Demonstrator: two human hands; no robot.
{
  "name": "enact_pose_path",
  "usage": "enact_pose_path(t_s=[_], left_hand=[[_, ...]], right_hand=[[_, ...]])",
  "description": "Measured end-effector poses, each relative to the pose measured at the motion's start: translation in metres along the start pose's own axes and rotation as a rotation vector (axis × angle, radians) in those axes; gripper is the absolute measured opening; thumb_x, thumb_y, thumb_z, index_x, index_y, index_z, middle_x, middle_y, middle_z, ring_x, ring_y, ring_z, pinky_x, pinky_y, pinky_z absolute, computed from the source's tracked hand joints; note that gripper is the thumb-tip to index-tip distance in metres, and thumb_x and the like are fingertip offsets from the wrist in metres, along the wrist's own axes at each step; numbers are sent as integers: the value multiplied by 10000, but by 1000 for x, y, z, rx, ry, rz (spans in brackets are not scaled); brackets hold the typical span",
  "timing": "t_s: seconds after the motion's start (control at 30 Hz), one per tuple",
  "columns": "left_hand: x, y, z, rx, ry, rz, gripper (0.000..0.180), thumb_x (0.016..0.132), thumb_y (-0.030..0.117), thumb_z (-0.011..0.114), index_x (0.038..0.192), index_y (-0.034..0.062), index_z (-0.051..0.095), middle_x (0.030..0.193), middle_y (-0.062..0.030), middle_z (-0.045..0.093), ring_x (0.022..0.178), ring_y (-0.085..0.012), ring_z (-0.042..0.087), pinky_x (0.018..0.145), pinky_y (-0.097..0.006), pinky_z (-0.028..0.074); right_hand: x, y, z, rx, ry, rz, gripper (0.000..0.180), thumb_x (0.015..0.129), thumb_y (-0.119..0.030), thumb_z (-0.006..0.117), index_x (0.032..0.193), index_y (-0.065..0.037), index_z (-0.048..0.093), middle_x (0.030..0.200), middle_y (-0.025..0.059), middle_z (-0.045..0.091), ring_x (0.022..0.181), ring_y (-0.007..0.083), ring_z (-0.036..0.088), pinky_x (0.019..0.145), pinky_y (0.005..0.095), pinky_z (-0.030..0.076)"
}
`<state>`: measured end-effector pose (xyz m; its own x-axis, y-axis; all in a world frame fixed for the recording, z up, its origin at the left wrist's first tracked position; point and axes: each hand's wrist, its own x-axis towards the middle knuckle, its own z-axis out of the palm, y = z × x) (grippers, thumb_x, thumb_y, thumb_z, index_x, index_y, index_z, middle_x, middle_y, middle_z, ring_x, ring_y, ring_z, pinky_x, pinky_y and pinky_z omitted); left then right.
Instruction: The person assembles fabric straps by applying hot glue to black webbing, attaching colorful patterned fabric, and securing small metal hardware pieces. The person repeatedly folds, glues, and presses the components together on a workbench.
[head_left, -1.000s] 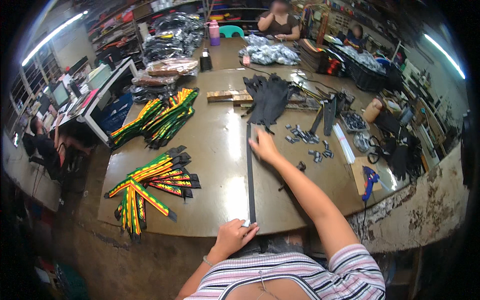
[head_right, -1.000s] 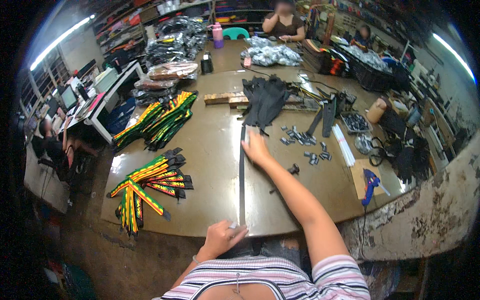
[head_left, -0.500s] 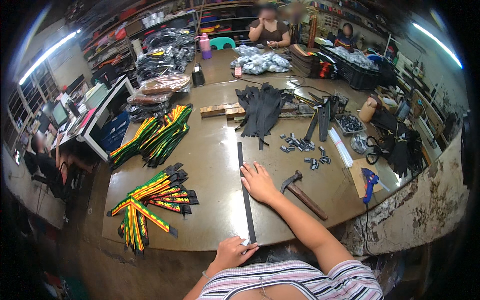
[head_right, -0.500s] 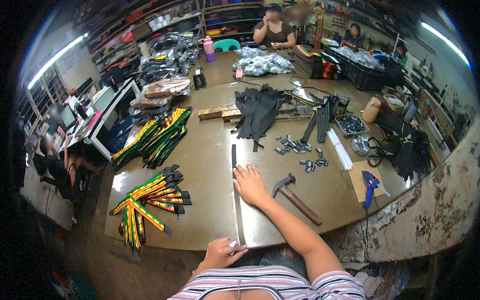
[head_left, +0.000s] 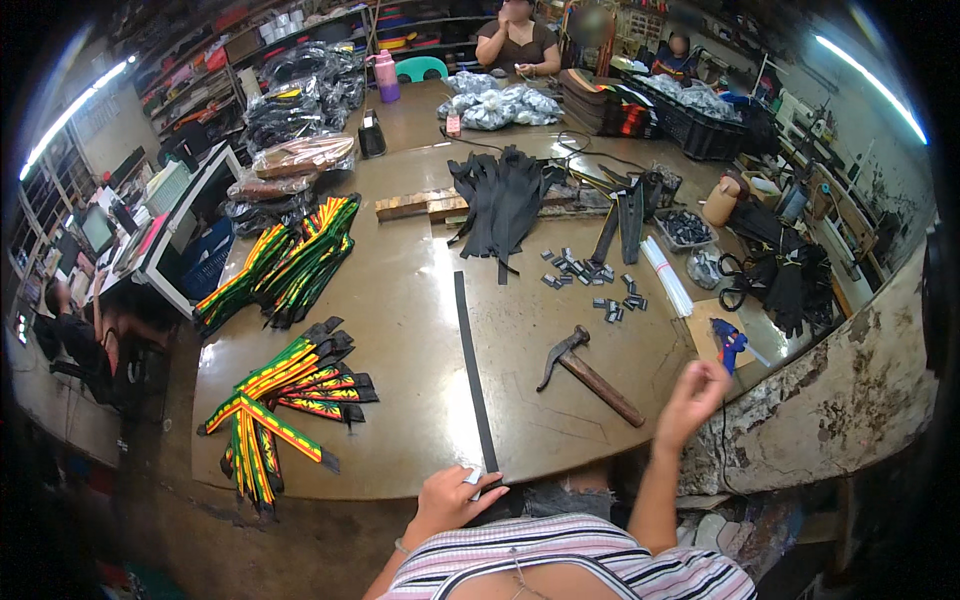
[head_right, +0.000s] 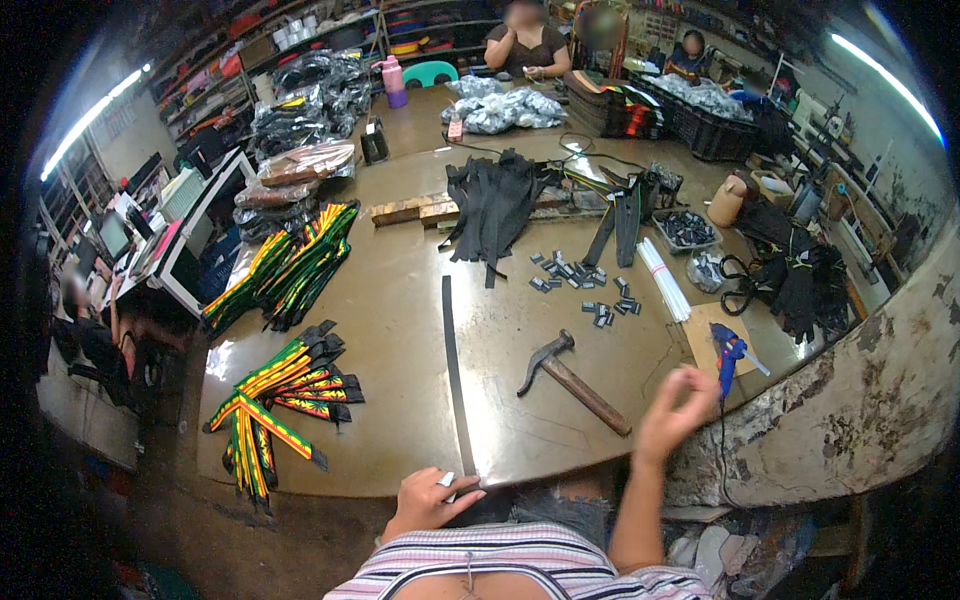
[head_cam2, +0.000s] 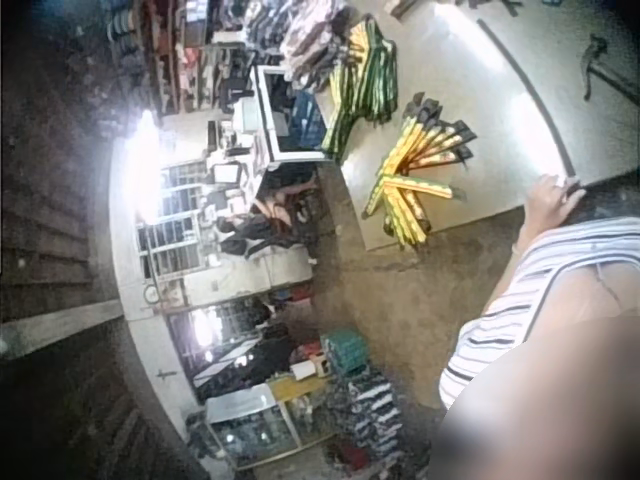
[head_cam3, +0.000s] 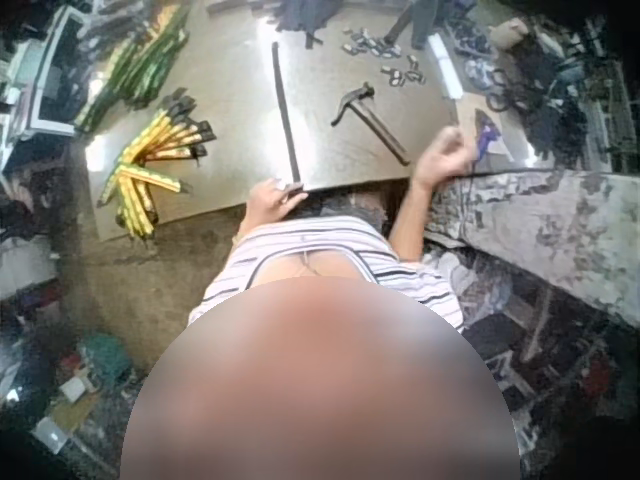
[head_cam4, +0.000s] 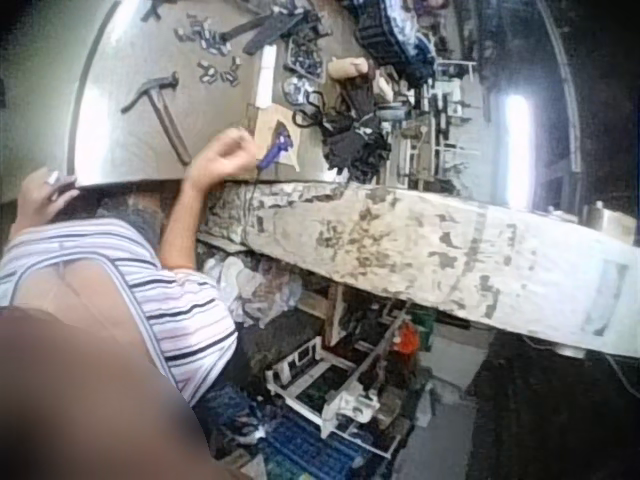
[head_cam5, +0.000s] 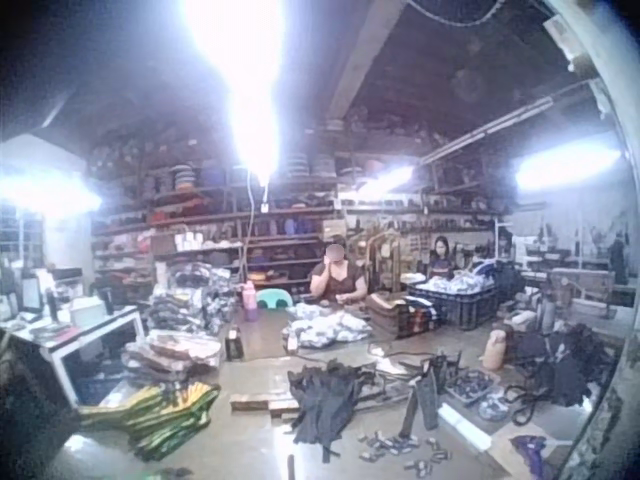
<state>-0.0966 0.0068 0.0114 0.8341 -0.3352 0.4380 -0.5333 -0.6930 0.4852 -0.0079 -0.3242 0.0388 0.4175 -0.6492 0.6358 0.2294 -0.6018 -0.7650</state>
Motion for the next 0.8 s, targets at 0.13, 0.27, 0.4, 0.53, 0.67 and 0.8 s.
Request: enact_pose_path(t_s=[0.13, 0.27, 0.4, 0.53, 0.67, 0.8], left_hand=[[-1, -4, 1, 6, 25, 45, 204, 773, 308, 821, 932, 183, 789, 630, -27, 506, 555, -202, 526, 493, -340, 428], [-5, -10, 6, 59, -19, 54, 187, 788, 322, 810, 920, 191, 788, 632, -41, 510, 553, -222, 522, 493, -365, 422], [-9, -13, 13, 3, 4, 20, 178, 778, 314, 810, 899, 185, 786, 621, -38, 513, 561, -214, 525, 501, -361, 427], [-8, -11, 13, -42, 53, -17, 184, 751, 277, 818, 888, 158, 787, 641, -1, 560, 569, -183, 521, 510, -332, 430], [-3, -9, 10, -70, 74, -7, 201, 743, 286, 824, 908, 176, 791, 611, 0, 520, 562, -182, 505, 506, -332, 415], [-5, -8, 8, -51, 45, -19, 193, 754, 267, 811, 914, 166, 778, 668, -2, 571, 595, -189, 543, 529, -330, 439]], right_hand=[[54, 118, -53, -543, 268, 13, 552, 876, -314, 771, 1215, 15, 486, 1162, 163, 526, 1101, 270, 528, 990, 409, 403], [91, 189, -57, -103, -266, 138, 696, 837, -374, 798, 1292, 31, 461, 1278, 222, 538, 1104, 304, 577, 956, 416, 453], [123, 195, -45, -362, -330, 77, 612, 872, -453, 737, 1211, 17, 539, 874, 129, 669, 687, 180, 642, 638, 332, 524], [141, 180, -53, -595, -342, 31, 543, 897, -528, 667, 1011, 0, 608, 681, 84, 692, 550, 222, 669, 524, 352, 515], [135, 150, -67, -777, -373, 148, 550, 904, -531, 657, 1019, 0, 573, 720, 100, 689, 496, 206, 640, 476, 331, 506], [115, 76, -62, -646, -490, 231, 530, 907, -510, 669, 1062, -15, 561, 774, 98, 683, 484, 157, 618, 450, 285, 481]])
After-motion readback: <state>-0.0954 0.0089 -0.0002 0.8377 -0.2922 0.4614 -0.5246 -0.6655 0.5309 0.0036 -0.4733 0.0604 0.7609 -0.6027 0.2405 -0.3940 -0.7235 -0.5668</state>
